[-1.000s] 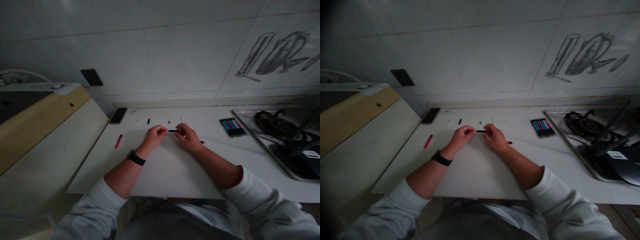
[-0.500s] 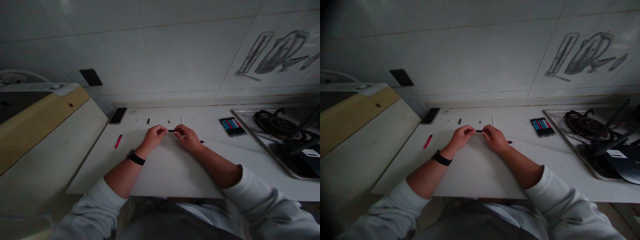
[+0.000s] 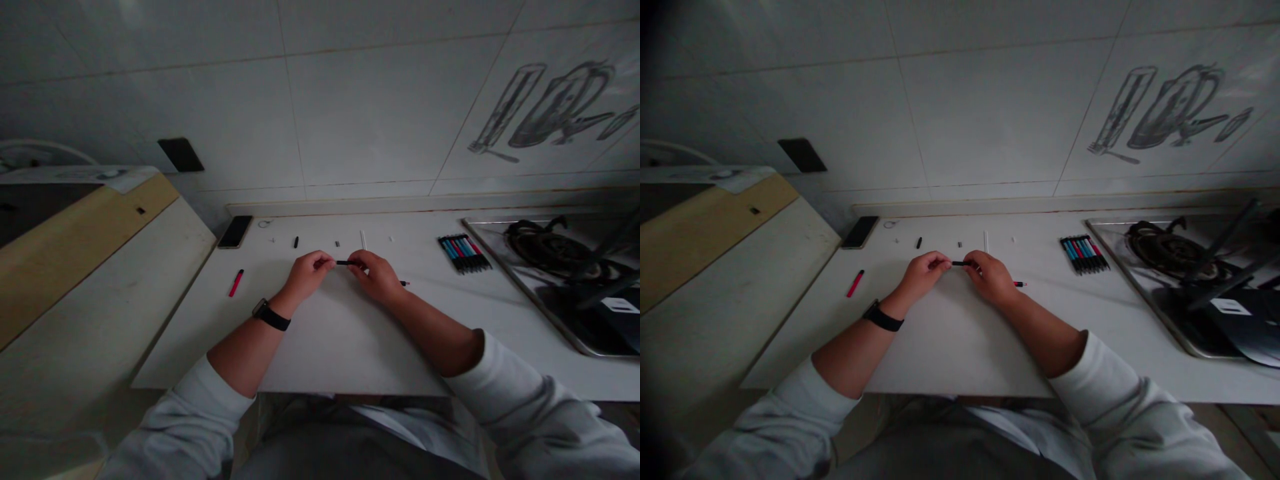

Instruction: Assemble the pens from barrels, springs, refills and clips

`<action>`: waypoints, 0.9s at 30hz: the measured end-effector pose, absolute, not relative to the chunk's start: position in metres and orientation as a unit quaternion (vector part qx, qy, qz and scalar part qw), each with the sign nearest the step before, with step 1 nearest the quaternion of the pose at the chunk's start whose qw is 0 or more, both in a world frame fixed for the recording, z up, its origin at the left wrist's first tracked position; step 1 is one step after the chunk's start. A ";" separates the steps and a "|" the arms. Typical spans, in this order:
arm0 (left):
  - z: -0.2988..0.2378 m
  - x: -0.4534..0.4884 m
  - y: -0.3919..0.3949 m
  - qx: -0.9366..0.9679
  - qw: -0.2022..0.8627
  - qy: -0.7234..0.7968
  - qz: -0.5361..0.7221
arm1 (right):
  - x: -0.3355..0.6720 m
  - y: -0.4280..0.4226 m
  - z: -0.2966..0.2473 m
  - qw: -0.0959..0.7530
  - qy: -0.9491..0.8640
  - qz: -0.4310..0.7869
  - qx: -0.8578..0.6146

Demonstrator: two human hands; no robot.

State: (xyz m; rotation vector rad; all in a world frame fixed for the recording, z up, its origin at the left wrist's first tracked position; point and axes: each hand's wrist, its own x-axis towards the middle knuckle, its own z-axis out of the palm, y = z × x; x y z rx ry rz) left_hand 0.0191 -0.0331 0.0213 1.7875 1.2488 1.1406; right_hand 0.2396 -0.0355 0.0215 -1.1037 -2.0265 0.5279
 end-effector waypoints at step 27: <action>0.027 0.020 -0.039 0.792 0.210 0.422 0.387 | 0.245 -0.031 0.023 0.282 -0.844 0.120 -0.439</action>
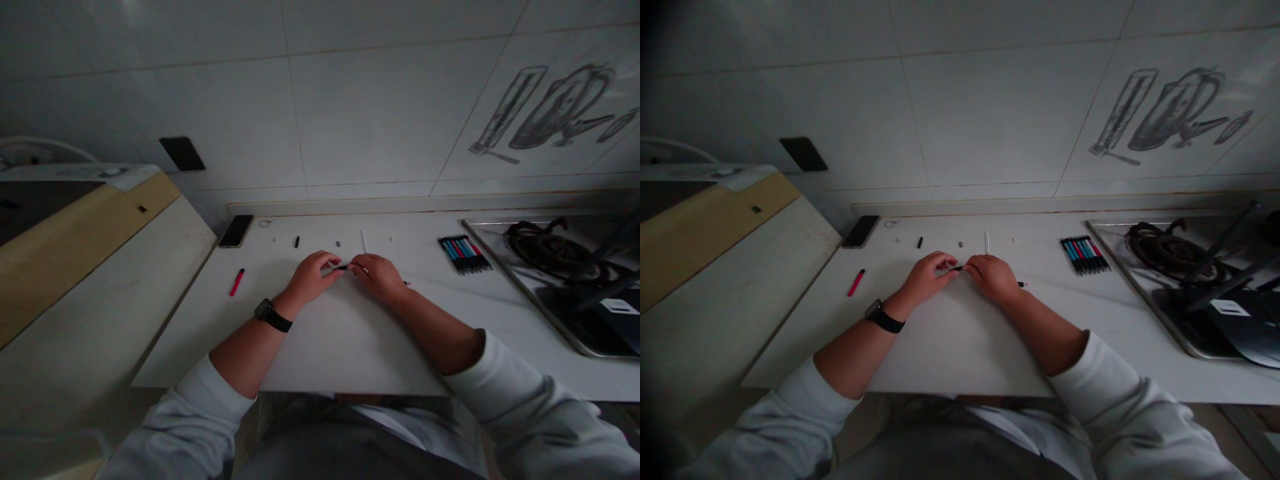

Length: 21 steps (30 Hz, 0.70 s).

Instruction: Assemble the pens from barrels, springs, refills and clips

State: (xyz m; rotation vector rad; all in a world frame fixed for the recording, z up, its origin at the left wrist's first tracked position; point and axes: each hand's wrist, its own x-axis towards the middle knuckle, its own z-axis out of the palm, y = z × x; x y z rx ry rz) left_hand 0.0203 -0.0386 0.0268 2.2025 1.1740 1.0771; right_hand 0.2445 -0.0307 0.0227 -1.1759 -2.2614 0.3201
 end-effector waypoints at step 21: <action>0.017 0.010 -0.023 0.732 0.151 0.539 0.390 | 0.242 0.084 0.033 0.145 -0.912 -0.010 -0.384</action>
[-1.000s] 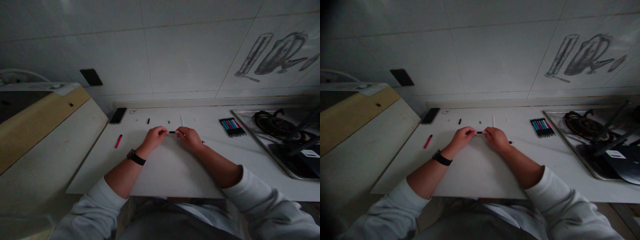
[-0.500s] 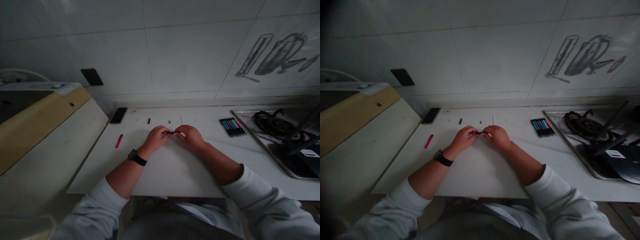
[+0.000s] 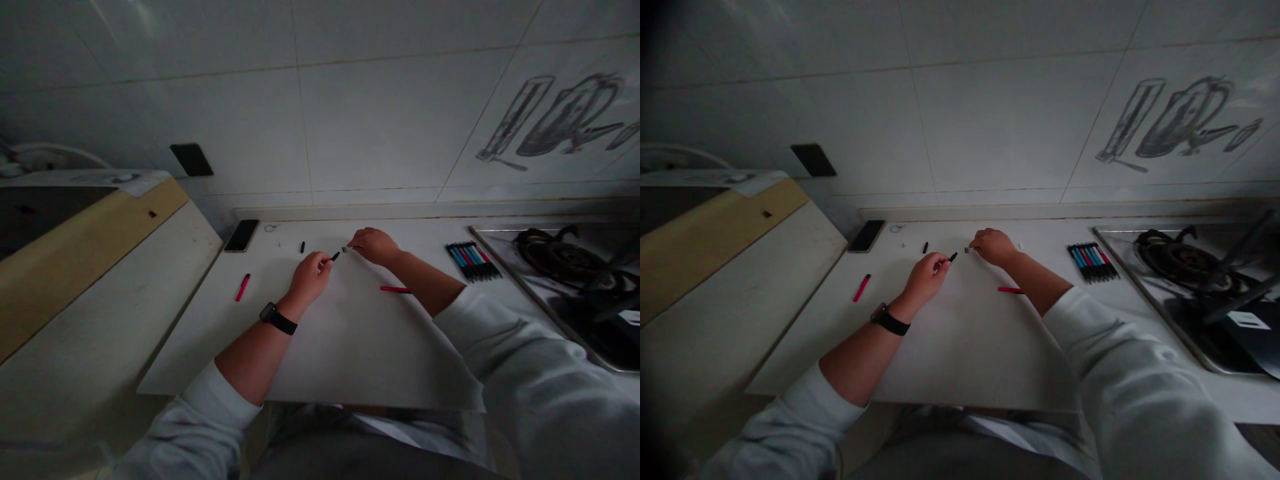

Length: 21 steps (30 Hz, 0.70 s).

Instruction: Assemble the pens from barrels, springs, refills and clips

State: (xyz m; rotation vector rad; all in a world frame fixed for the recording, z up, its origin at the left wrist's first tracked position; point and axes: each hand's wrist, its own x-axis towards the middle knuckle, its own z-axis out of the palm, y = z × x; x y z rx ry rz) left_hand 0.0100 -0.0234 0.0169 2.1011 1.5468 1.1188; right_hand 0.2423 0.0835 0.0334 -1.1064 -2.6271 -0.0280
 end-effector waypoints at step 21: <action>0.017 0.011 -0.023 0.729 0.158 0.556 0.366 | 0.237 0.096 0.038 0.050 -0.929 -0.031 -0.365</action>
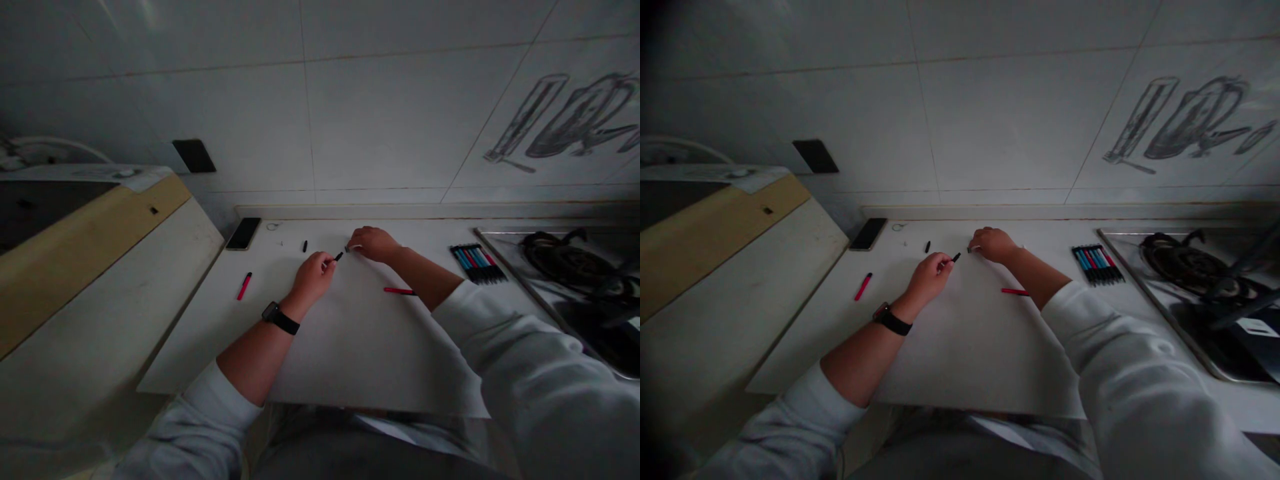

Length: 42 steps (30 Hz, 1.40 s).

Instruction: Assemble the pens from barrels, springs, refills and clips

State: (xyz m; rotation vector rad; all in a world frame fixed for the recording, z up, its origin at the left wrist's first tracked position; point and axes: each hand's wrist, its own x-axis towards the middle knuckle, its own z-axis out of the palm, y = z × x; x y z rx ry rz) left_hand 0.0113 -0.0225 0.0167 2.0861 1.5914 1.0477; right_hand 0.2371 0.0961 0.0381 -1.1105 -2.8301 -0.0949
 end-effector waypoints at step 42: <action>0.015 0.013 -0.023 0.739 0.153 0.538 0.376 | 0.210 0.035 0.064 -0.137 -0.902 -0.011 -0.409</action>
